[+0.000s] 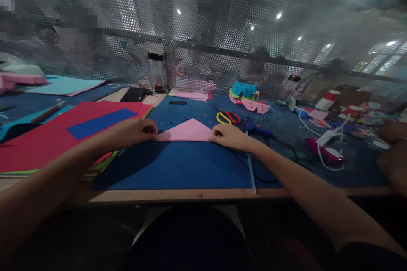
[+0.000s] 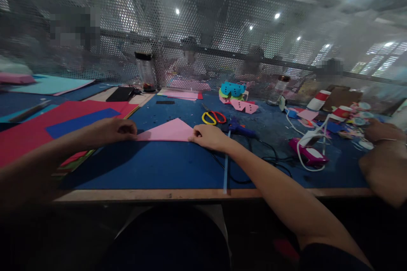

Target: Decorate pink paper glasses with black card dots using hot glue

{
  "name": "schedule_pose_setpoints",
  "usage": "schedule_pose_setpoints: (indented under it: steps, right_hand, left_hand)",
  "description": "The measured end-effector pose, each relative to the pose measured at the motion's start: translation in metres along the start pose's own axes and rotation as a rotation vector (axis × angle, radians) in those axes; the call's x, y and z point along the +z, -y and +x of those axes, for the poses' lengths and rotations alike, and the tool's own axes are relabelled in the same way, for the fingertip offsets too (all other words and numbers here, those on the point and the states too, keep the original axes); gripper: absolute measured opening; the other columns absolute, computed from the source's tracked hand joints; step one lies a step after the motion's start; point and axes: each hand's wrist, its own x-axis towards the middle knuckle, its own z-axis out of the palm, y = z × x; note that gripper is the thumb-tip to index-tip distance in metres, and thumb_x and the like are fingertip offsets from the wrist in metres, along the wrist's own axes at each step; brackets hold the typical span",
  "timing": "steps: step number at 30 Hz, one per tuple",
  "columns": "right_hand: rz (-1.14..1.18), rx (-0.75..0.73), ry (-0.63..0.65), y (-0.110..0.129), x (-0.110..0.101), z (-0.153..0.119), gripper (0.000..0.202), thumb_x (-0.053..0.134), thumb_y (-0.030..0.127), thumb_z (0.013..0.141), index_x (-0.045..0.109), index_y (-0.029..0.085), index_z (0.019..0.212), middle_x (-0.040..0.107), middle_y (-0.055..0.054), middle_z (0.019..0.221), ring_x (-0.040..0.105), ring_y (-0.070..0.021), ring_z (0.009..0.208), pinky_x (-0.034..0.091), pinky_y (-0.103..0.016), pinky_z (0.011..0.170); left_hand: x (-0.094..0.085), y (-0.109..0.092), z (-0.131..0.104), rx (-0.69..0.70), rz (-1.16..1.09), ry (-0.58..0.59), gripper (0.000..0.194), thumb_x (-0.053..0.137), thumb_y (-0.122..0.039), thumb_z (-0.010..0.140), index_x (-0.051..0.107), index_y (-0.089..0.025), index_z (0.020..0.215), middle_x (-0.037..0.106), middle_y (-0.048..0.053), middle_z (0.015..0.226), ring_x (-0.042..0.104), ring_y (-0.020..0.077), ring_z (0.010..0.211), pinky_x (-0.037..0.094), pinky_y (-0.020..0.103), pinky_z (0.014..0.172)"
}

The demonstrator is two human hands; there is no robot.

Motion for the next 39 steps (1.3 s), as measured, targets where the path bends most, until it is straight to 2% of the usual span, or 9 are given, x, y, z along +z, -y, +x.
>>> schedule_pose_setpoints:
  steps: [15, 23, 39]
  right_hand:
    - [-0.036, 0.025, 0.044, -0.004, -0.008, -0.003, 0.025, 0.061, 0.042, 0.091, 0.064, 0.018, 0.082, 0.069, -0.003, 0.086, 0.059, -0.0146, 0.074, 0.035, -0.025, 0.063]
    - [-0.035, 0.028, 0.079, -0.006, -0.013, -0.004, 0.025, 0.061, 0.042, 0.091, 0.065, 0.018, 0.083, 0.069, -0.003, 0.084, 0.058, -0.0144, 0.073, 0.034, -0.025, 0.061]
    - [-0.004, 0.029, 0.132, -0.014, -0.02, -0.006, 0.026, 0.062, 0.043, 0.09, 0.065, 0.019, 0.082, 0.067, -0.001, 0.077, 0.057, -0.0136, 0.069, 0.034, -0.025, 0.06]
  left_hand:
    - [0.0, 0.0, 0.0, -0.006, -0.014, -0.005, 0.032, 0.059, -0.045, 0.084, 0.069, -0.017, 0.092, 0.07, 0.003, 0.082, 0.058, 0.0191, 0.074, 0.037, 0.027, 0.067]
    - [0.002, 0.006, 0.003, -0.006, -0.048, -0.034, 0.03, 0.062, -0.047, 0.078, 0.071, -0.02, 0.087, 0.071, 0.004, 0.079, 0.061, 0.0206, 0.072, 0.039, 0.026, 0.063]
    - [0.002, 0.005, 0.002, 0.002, -0.033, -0.037, 0.028, 0.062, -0.045, 0.079, 0.071, -0.019, 0.087, 0.071, 0.004, 0.079, 0.06, 0.0202, 0.072, 0.038, 0.028, 0.063]
